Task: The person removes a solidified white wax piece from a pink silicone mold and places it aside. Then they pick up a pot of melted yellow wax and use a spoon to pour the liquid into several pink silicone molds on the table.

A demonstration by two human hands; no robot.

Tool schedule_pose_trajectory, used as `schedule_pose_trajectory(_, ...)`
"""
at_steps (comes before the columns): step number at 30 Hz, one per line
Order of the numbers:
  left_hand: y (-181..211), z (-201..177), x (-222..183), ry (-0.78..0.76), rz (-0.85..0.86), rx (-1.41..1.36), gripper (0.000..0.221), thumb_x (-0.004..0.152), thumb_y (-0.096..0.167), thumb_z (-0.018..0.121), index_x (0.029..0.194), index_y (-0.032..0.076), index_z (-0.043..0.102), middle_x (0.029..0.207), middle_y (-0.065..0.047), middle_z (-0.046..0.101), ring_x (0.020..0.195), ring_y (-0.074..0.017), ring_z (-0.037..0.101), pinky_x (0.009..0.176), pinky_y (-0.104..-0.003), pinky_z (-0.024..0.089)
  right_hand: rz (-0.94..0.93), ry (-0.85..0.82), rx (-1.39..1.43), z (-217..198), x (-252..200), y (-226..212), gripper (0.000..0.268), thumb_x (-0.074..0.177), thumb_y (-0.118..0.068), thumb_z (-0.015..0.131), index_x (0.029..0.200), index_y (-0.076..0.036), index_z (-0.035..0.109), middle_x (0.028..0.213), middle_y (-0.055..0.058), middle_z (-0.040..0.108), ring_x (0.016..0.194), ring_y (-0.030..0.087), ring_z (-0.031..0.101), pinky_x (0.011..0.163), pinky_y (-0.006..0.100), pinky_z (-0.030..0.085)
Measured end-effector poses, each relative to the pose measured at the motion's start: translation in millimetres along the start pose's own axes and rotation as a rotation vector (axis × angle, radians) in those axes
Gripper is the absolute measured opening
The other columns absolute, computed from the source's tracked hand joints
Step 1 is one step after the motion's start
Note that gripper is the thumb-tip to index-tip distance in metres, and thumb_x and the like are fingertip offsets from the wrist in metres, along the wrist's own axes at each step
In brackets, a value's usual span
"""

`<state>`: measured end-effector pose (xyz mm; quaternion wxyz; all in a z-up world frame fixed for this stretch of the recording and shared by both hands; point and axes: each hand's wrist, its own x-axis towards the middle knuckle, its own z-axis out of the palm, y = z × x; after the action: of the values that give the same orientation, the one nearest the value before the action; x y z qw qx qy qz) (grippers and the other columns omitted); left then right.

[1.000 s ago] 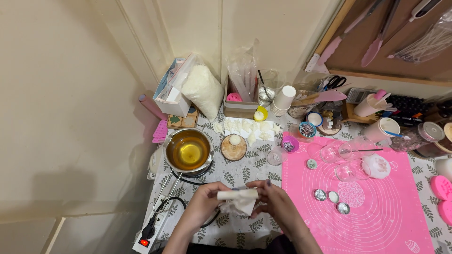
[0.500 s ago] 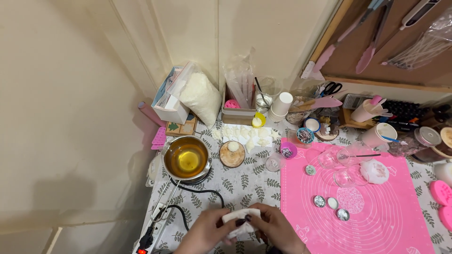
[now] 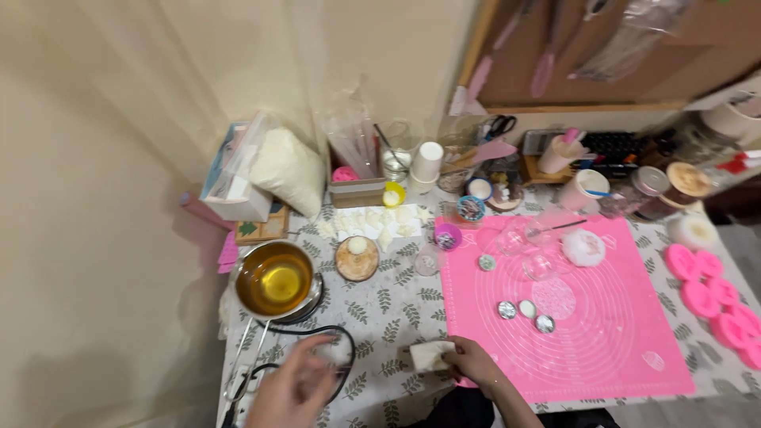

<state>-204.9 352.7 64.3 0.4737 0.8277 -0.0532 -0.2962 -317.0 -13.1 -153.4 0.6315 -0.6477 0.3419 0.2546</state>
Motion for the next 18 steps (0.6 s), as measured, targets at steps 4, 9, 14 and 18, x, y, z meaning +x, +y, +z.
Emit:
schedule_pose_trajectory(4, -126.6, -38.1, 12.2, 0.432, 0.024, -0.112, 0.054, 0.073, 0.015, 0.080, 0.125, 0.019, 0.067, 0.071, -0.001, 0.071, 0.060, -0.0156, 0.077, 0.051, -0.031, 0.060, -0.072, -0.051, 0.115, 4.9, 30.4, 16.2, 0.038, 0.089, -0.003, 0.066, 0.126, 0.000, 0.064, 0.084, 0.009, 0.069, 0.066, 0.015, 0.065, 0.060, 0.029, 0.054)
schedule_pose_trajectory(9, -193.0, -95.6, 27.1, 0.699, -0.129, 0.512, 0.089, 0.049, 0.040, 0.097, 0.126, 0.006, 0.070, 0.094, -0.015, 0.065, 0.079, -0.0268, 0.071, 0.078, -0.039, 0.059, -0.057, 0.039, -0.051, 34.1, 10.0, -36.6, 0.041, 0.087, -0.005, 0.053, 0.127, -0.009, 0.057, 0.091, 0.010, 0.068, 0.072, 0.020, 0.064, 0.066, 0.035, 0.053)
schedule_pose_trajectory(14, -198.1, -91.0, 61.1, 0.531, -0.231, 0.698, 0.103, 0.045, 0.056, 0.096, 0.129, 0.004, 0.067, 0.104, -0.015, 0.074, 0.094, -0.0261, 0.076, 0.091, -0.039, 0.060, -0.577, 0.652, -0.508, -21.1, 17.1, -47.8, 0.049, 0.078, -0.004, 0.069, 0.124, 0.001, 0.054, 0.120, 0.022, 0.055, 0.108, 0.032, 0.058, 0.094, 0.042, 0.051)
schedule_pose_trajectory(18, -256.4, -102.4, 108.9, 0.130, -0.470, 0.569, 0.091, 0.058, 0.056, 0.097, 0.125, 0.000, 0.069, 0.105, -0.015, 0.078, 0.096, -0.0233, 0.078, 0.091, -0.034, 0.062, -0.417, 1.036, -0.223, -100.3, -16.1, -88.1, 0.043, 0.085, -0.013, 0.070, 0.124, 0.001, 0.058, 0.110, 0.018, 0.065, 0.102, 0.033, 0.064, 0.090, 0.043, 0.052)
